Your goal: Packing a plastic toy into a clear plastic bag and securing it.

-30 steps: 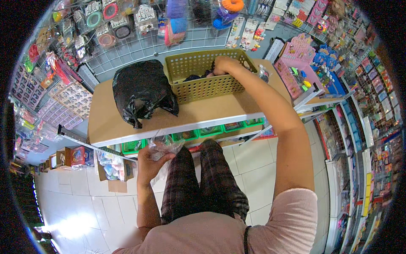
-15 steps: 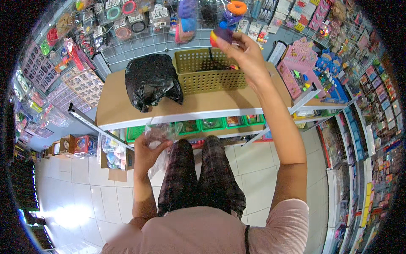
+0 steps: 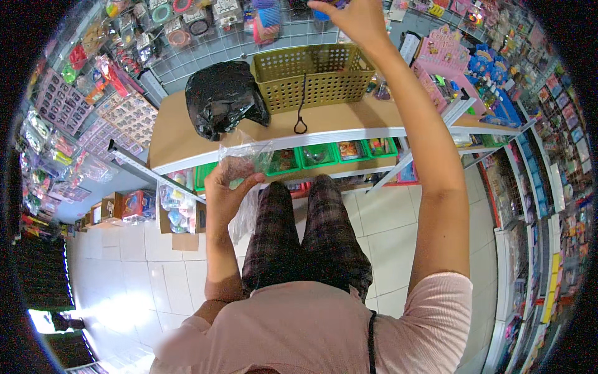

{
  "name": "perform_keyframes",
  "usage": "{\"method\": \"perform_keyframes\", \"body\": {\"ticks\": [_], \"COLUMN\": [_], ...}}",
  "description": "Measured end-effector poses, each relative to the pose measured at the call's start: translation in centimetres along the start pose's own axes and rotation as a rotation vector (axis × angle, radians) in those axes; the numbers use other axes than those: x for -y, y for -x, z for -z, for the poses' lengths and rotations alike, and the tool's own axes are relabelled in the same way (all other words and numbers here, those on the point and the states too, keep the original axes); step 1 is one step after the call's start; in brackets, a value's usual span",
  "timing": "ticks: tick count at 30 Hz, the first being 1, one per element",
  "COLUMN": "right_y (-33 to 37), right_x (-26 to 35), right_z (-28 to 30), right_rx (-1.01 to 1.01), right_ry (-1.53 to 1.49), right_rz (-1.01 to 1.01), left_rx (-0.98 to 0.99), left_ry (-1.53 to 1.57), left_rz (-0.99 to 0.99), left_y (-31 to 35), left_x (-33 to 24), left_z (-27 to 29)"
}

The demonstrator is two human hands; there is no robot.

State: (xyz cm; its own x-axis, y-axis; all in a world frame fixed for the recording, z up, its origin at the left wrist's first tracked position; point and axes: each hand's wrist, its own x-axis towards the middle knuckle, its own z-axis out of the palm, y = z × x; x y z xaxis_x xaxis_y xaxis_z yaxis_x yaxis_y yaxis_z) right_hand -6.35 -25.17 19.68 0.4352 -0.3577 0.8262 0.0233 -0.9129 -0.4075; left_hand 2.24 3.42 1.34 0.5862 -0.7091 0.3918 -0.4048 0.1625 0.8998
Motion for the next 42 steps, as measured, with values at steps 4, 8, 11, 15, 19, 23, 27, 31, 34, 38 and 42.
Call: {"method": "perform_keyframes", "body": {"ticks": [4,8,11,15,19,23,27,31,34,38,42], "right_y": [3.0,6.2,6.5,6.2,6.9,7.0,7.4,9.0,10.4,13.4,15.0], "right_x": [2.7,6.9,8.9,9.9,9.6,9.7,9.5,8.3,7.4,6.9,6.4], "right_z": [-0.5,-1.3,-0.5,-0.2,-0.7,-0.9,-1.4,-3.2,-4.4,-5.3,-6.1], "right_rx": [0.217,0.578,0.727,0.765,0.717,0.812,0.925,0.994,0.911,0.728,0.699], "right_ry": [-0.181,-0.236,-0.321,-0.159,-0.125,-0.157,-0.215,-0.271,-0.27,-0.284,-0.443], "right_rz": [-0.131,0.076,0.011,0.339,0.504,0.385,0.283,0.206,0.201,0.221,0.019], "left_rx": [-0.053,-0.06,-0.058,0.003,0.087,0.121,0.238,0.226,0.186,0.145,0.147], "left_ry": [-0.014,-0.026,-0.048,-0.027,-0.092,-0.082,0.274,0.426,0.56,0.687,0.723], "left_rz": [0.043,0.073,0.031,-0.009,-0.016,0.013,0.038,0.158,0.207,0.346,0.447], "left_y": [0.0,-0.1,-0.3,-0.4,-0.2,-0.2,0.1,0.1,0.5,0.4,0.6], "left_x": [-0.3,-0.2,-0.5,-1.4,-2.2,-2.9,-2.5,-1.2,-0.2,-0.4,-0.6], "left_z": [1.0,1.6,1.6,1.2,1.1,0.8,0.6,-0.2,-0.7,-0.8,-0.5]}}
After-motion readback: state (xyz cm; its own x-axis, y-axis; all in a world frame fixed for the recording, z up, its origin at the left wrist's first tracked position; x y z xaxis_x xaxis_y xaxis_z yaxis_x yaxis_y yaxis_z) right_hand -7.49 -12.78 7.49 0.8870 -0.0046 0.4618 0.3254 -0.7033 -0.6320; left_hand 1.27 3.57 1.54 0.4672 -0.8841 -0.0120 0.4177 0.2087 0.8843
